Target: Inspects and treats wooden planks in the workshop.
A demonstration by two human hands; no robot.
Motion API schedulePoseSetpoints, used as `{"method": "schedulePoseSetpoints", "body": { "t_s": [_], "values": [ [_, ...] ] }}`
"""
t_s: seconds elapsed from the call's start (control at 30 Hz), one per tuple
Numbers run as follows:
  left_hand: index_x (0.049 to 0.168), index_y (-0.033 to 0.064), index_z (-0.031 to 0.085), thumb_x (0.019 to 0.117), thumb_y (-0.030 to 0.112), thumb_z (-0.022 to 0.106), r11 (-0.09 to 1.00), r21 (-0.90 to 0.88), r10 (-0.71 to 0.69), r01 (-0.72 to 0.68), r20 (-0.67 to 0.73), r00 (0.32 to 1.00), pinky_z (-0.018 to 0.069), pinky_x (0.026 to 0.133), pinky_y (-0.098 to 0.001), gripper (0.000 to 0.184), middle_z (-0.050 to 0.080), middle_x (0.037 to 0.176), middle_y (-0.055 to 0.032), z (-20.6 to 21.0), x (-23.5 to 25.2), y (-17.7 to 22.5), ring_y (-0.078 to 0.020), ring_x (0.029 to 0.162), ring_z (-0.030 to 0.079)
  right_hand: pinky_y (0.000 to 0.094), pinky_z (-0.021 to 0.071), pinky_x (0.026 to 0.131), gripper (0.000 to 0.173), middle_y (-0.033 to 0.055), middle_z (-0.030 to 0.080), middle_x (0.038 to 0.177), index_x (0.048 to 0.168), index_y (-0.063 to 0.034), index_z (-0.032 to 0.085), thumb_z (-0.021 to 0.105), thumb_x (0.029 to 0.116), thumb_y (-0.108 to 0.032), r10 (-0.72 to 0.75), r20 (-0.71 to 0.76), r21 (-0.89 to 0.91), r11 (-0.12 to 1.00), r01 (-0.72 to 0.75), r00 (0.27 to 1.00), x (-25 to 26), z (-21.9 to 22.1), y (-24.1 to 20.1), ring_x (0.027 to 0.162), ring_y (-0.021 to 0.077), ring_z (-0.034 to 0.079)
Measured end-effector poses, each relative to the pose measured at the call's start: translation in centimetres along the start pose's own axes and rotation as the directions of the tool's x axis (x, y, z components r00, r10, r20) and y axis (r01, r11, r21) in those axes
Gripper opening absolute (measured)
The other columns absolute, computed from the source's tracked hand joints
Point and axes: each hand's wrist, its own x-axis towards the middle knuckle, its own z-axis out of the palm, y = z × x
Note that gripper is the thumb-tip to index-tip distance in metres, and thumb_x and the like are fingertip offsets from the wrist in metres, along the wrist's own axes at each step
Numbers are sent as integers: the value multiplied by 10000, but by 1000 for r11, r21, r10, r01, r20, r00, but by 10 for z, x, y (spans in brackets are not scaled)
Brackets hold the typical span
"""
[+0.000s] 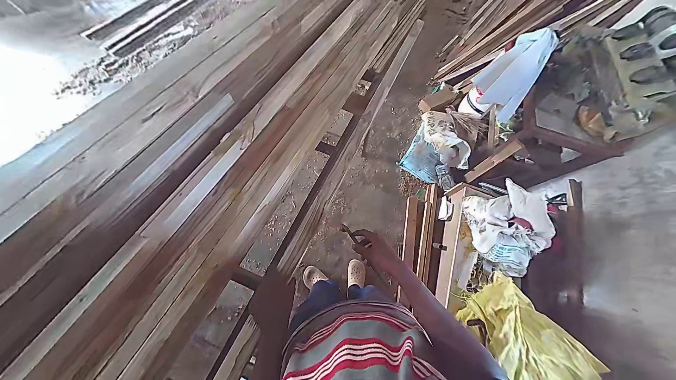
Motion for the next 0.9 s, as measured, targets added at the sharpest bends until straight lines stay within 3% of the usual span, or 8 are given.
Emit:
{"method": "schedulePoseSetpoints", "body": {
  "t_s": [0.17, 0.3, 0.37, 0.43, 0.57, 0.7, 0.8, 0.9],
  "values": [
    [1412, 33, 527, 916, 390, 730, 1000, 10, -1, 1, 27, 1000, 554, 810, -631, 644, 695, 1141, -266, -1, 3, -4, -458, 1026, 700, 343, 546, 662, 449, 149, 672, 1034, 1464, -92, 522, 581, 1056, -269, 20, -22, 73, 997, -18, 1000, -15, -7, 23, 712, 174, 631],
    [1315, 31, 595, 869, 366, 791, 986, -155, 90, -53, 241, 966, 534, 870, -642, 591, 691, 1113, -275, -17, 35, -30, -449, 1043, 682, 341, 555, 645, 427, 147, 679, 1038, 1454, -92, 534, 581, 1049, -218, 8, -61, 145, 989, 1, 998, -27, -14, 36, 703, 173, 642],
    [1321, -5, 593, 916, 211, 778, 911, -413, 159, 16, 386, 909, 540, 802, -502, 494, 666, 1040, -213, -36, 42, -36, -308, 893, 650, 344, 555, 647, 423, 136, 675, 1022, 1458, -97, 530, 574, 1051, -202, 16, -68, 184, 983, -3, 998, -30, -17, 45, 712, 171, 641],
    [1241, -4, 551, 1003, 170, 655, 826, -542, 197, 157, 537, 820, 501, 590, -284, 312, 577, 803, -46, -48, 44, -40, -112, 623, 558, 340, 562, 631, 411, 121, 676, 989, 1451, -101, 537, 571, 1051, -193, 31, -79, 206, 979, -14, 996, -32, -15, 52, 699, 163, 646],
    [1226, 19, 535, 1044, 225, 583, 785, -558, 226, 269, 662, 714, 506, 577, -273, 279, 568, 768, -16, -41, 54, -47, -99, 592, 554, 312, 550, 612, 395, 109, 688, 998, 1446, -109, 541, 565, 1056, -161, 85, -95, 230, 971, -61, 992, -40, -16, 52, 699, 142, 646],
    [1069, 75, 559, 1069, 243, 510, 711, -630, 338, 311, 695, 634, 494, 539, -233, 175, 534, 686, 29, -45, 63, -54, -69, 551, 534, 334, 575, 635, 395, 124, 699, 1004, 1446, -96, 543, 571, 1061, -180, 86, -59, 184, 980, -73, 995, -33, -14, 54, 724, 159, 674],
    [936, 126, 564, 1111, 277, 341, 657, -644, 434, 393, 749, 501, 467, 504, -187, 322, 511, 630, 53, -46, 66, -67, -42, 511, 509, 340, 584, 653, 404, 129, 693, 1009, 1457, -85, 525, 559, 1062, -163, 89, 19, 123, 988, -90, 996, -30, -7, 51, 732, 164, 678],
    [937, 121, 581, 1121, 243, 266, 622, -647, 432, 441, 753, 496, 435, 468, -168, 385, 492, 596, 64, -80, 41, -55, -26, 474, 474, 310, 581, 621, 403, 110, 695, 997, 1459, -76, 517, 551, 1062, -139, 96, 52, 90, 991, -101, 994, -30, 2, 47, 697, 133, 672]
  ]
}}
